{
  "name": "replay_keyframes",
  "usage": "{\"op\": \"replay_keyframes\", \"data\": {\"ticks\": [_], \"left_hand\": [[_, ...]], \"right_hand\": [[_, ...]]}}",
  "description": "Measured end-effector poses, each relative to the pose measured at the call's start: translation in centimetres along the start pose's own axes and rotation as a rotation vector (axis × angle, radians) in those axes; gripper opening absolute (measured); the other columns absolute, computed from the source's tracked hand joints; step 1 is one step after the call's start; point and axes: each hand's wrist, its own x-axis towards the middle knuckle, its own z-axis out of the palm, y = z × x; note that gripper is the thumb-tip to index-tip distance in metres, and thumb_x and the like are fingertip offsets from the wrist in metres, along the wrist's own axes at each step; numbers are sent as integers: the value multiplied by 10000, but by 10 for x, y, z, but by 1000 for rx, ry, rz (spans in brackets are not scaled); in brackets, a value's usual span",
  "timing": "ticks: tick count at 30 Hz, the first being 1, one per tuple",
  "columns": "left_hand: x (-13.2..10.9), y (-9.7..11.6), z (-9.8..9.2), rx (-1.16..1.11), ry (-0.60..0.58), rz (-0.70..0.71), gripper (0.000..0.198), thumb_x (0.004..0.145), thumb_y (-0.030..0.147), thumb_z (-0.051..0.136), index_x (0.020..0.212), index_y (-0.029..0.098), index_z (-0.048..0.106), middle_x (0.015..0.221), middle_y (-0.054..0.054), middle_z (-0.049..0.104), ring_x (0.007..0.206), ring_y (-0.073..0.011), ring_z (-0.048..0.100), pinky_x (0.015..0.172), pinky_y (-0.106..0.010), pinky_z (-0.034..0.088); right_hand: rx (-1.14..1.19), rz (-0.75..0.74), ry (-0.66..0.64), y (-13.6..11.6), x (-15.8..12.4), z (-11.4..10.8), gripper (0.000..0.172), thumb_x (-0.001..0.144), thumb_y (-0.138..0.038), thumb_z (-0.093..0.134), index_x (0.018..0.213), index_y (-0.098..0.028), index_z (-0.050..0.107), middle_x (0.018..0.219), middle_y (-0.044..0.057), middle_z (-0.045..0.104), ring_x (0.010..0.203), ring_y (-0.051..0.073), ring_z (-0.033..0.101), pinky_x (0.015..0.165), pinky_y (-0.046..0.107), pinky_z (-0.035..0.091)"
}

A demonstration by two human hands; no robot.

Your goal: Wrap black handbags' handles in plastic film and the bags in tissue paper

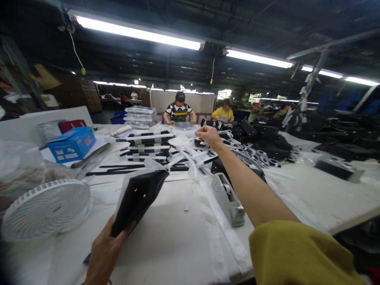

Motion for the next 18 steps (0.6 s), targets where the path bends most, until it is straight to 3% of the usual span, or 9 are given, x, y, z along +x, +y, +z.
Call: {"op": "replay_keyframes", "data": {"ticks": [4, 8, 10, 14, 18], "left_hand": [[3, 7, -4, -38, 18, -11, 491, 745, 543, 568, 1118, 233, 639, 957, -22, 741, 910, -273, 696, 844, -323, 526], [4, 10, -7, -52, 26, -16, 468, 742, 514, 578, 1100, 221, 644, 937, -28, 744, 887, -272, 697, 823, -325, 528], [3, 12, -9, -57, 24, -11, 468, 747, 498, 589, 1127, 230, 640, 943, -21, 744, 888, -268, 696, 818, -323, 528], [0, 14, -8, -57, 3, 3, 510, 778, 494, 585, 1213, 229, 613, 1002, -25, 736, 930, -262, 687, 848, -326, 518], [-4, 7, -1, -25, -9, 76, 517, 804, 471, 578, 1259, 226, 585, 1072, -35, 722, 984, -261, 676, 893, -332, 508]], "right_hand": [[-78, -87, -57, -28, -16, 5, 253, 628, -211, 801, 697, -160, 562, 654, -42, 642, 628, 101, 619, 636, 218, 534], [-281, -178, -330, -29, -79, 21, 138, 708, -178, 684, 724, -180, 547, 806, 14, 722, 801, 168, 688, 751, 291, 537], [-373, -194, -534, -15, -130, 31, 68, 745, -136, 599, 746, -189, 557, 940, 47, 745, 908, 185, 696, 820, 320, 528], [-482, -173, -820, 36, -241, 49, 207, 709, -65, 535, 841, -212, 596, 1051, 44, 736, 986, 182, 687, 865, 303, 517], [-539, -198, -843, 82, -315, 52, 345, 624, -41, 488, 894, -217, 613, 1077, 49, 722, 1097, 199, 642, 958, 317, 473]]}}
